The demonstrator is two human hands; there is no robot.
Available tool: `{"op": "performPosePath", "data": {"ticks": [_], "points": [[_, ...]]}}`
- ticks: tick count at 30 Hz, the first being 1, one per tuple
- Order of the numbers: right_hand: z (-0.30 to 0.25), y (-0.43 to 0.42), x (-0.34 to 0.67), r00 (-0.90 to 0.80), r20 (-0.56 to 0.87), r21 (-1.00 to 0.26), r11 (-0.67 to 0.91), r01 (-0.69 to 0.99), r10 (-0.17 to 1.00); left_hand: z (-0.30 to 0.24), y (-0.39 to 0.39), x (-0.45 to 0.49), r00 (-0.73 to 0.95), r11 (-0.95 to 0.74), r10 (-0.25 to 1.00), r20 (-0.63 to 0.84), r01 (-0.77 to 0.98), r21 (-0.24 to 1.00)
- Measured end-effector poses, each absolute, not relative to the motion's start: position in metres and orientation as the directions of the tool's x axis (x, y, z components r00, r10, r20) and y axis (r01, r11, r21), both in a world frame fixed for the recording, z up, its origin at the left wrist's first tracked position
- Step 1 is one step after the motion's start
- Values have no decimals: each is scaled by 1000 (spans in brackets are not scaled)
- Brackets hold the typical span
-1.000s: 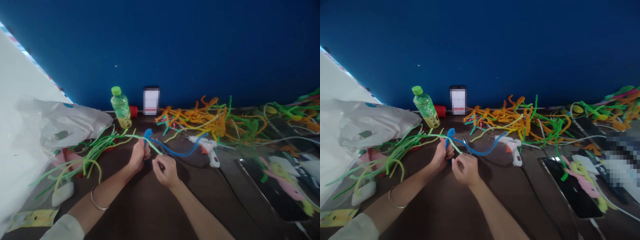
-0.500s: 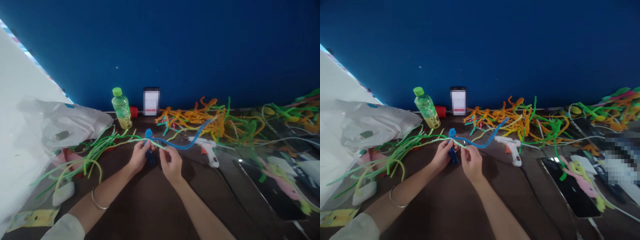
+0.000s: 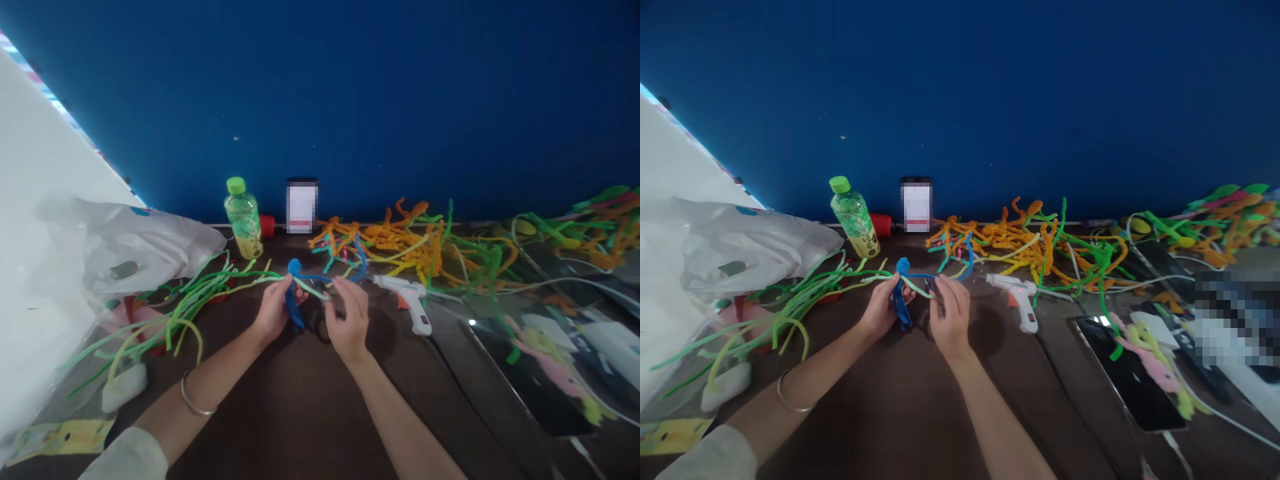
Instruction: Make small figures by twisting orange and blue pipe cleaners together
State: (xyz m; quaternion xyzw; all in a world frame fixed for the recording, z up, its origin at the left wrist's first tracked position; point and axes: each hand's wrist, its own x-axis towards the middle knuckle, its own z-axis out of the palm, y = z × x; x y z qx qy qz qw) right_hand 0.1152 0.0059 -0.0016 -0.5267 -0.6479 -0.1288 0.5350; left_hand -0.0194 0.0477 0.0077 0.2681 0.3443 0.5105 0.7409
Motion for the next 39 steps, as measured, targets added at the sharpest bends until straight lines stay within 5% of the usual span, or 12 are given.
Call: {"op": "performPosePath", "data": {"ticks": [13, 27, 39], "points": [[-6, 7, 118, 3, 778, -363, 446, 818, 628, 9, 42, -21, 571, 545, 791, -221, -492, 679], [9, 0, 99, 248, 585, -729, 367, 578, 772, 2, 39, -14, 475, 478, 851, -221, -530, 700], [8, 1, 102, 302, 581, -738, 334, 586, 756, 16, 39, -20, 384, 402, 900, -207, -545, 736]]}}
